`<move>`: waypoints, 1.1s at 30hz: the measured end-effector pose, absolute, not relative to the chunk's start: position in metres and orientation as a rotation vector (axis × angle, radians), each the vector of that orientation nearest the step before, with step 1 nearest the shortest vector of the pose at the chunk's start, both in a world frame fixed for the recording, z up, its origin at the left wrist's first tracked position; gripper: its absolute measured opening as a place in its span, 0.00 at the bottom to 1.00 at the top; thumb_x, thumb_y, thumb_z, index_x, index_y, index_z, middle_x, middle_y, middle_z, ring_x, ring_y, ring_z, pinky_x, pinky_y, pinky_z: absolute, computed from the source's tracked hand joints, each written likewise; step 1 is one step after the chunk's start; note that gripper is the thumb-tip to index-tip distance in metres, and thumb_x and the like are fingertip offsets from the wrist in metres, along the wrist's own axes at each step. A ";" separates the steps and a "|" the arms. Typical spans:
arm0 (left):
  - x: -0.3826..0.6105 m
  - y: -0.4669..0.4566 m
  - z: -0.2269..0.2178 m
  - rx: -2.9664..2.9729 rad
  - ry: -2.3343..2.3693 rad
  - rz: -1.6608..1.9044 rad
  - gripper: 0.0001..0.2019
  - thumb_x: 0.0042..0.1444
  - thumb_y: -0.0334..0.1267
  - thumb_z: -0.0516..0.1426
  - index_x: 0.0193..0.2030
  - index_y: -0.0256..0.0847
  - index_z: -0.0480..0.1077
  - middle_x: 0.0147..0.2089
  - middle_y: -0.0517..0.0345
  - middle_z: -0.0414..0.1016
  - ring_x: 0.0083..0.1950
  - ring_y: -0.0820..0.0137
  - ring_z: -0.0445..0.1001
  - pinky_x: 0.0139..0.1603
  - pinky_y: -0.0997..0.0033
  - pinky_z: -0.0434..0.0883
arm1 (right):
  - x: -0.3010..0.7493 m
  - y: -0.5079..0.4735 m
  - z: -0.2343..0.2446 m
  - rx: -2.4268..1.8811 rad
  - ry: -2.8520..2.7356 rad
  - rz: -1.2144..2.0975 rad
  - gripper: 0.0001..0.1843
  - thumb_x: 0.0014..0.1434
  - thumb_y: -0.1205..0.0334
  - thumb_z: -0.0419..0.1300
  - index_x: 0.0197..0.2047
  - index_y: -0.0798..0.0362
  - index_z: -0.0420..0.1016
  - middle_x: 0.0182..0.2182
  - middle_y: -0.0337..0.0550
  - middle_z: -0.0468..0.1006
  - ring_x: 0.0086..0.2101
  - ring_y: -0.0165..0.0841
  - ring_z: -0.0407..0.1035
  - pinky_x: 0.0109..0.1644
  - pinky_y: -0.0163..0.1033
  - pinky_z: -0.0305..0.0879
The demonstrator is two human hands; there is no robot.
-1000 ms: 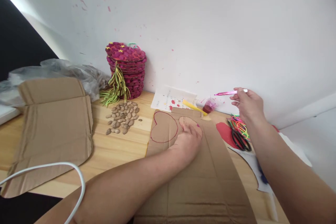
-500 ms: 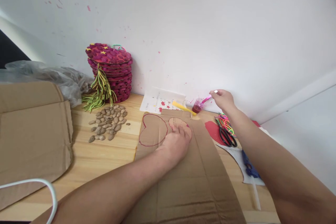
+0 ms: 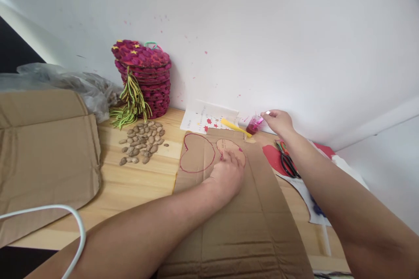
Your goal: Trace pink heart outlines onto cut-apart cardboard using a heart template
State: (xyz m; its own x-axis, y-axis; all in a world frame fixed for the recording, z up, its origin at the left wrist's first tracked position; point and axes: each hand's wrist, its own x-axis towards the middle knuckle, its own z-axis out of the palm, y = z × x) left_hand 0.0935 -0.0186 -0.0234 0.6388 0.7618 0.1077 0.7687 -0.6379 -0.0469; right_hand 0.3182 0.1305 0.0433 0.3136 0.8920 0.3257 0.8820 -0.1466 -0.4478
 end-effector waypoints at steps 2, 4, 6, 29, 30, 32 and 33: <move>0.094 -0.019 -0.023 -2.765 -1.293 -0.100 0.25 0.64 0.26 0.46 0.66 0.24 0.64 0.65 0.23 0.67 0.66 0.42 0.68 0.45 0.55 0.79 | 0.319 0.130 0.043 -2.016 -1.560 0.023 0.16 0.51 0.47 0.62 0.28 0.51 0.78 0.27 0.44 0.79 0.29 0.36 0.67 0.34 0.40 0.57; 0.095 -0.020 -0.024 -2.770 -1.289 -0.091 0.25 0.64 0.25 0.45 0.67 0.23 0.63 0.65 0.23 0.66 0.66 0.42 0.68 0.46 0.55 0.79 | 0.319 0.130 0.043 -2.003 -1.551 0.025 0.15 0.52 0.47 0.63 0.29 0.52 0.79 0.26 0.43 0.79 0.29 0.36 0.67 0.34 0.39 0.57; 0.096 -0.021 -0.026 -2.770 -1.291 -0.102 0.25 0.65 0.25 0.45 0.67 0.23 0.63 0.65 0.24 0.67 0.66 0.42 0.68 0.48 0.55 0.79 | 0.319 0.129 0.043 -1.988 -1.544 0.037 0.15 0.52 0.49 0.63 0.30 0.52 0.80 0.25 0.42 0.78 0.28 0.35 0.66 0.33 0.39 0.56; 0.096 -0.024 -0.026 -2.790 -1.243 -0.122 0.25 0.64 0.24 0.48 0.67 0.23 0.63 0.64 0.26 0.68 0.65 0.46 0.69 0.61 0.50 0.73 | 0.300 0.096 0.060 -1.440 -0.810 0.482 0.05 0.56 0.60 0.63 0.31 0.52 0.74 0.19 0.29 0.63 0.20 0.24 0.57 0.21 0.30 0.51; 0.095 -0.025 -0.025 -2.784 -1.227 -0.122 0.25 0.63 0.24 0.48 0.68 0.23 0.63 0.64 0.26 0.69 0.65 0.47 0.70 0.61 0.50 0.73 | 0.300 0.093 0.061 -1.409 -0.752 0.547 0.06 0.58 0.60 0.62 0.32 0.52 0.73 0.18 0.28 0.62 0.19 0.23 0.57 0.21 0.29 0.50; 0.094 -0.025 -0.025 -2.772 -1.206 -0.121 0.25 0.63 0.23 0.47 0.67 0.23 0.63 0.63 0.26 0.69 0.65 0.47 0.70 0.61 0.51 0.72 | 0.297 0.086 0.061 -1.340 -0.657 0.686 0.07 0.63 0.60 0.57 0.33 0.51 0.70 0.17 0.27 0.61 0.17 0.22 0.57 0.20 0.28 0.54; 0.094 -0.025 -0.024 -2.769 -1.205 -0.117 0.25 0.63 0.23 0.47 0.67 0.23 0.63 0.63 0.26 0.69 0.65 0.47 0.70 0.60 0.51 0.73 | 0.295 0.082 0.059 -1.298 -0.633 0.759 0.08 0.65 0.59 0.55 0.33 0.51 0.69 0.16 0.26 0.60 0.16 0.22 0.57 0.21 0.28 0.57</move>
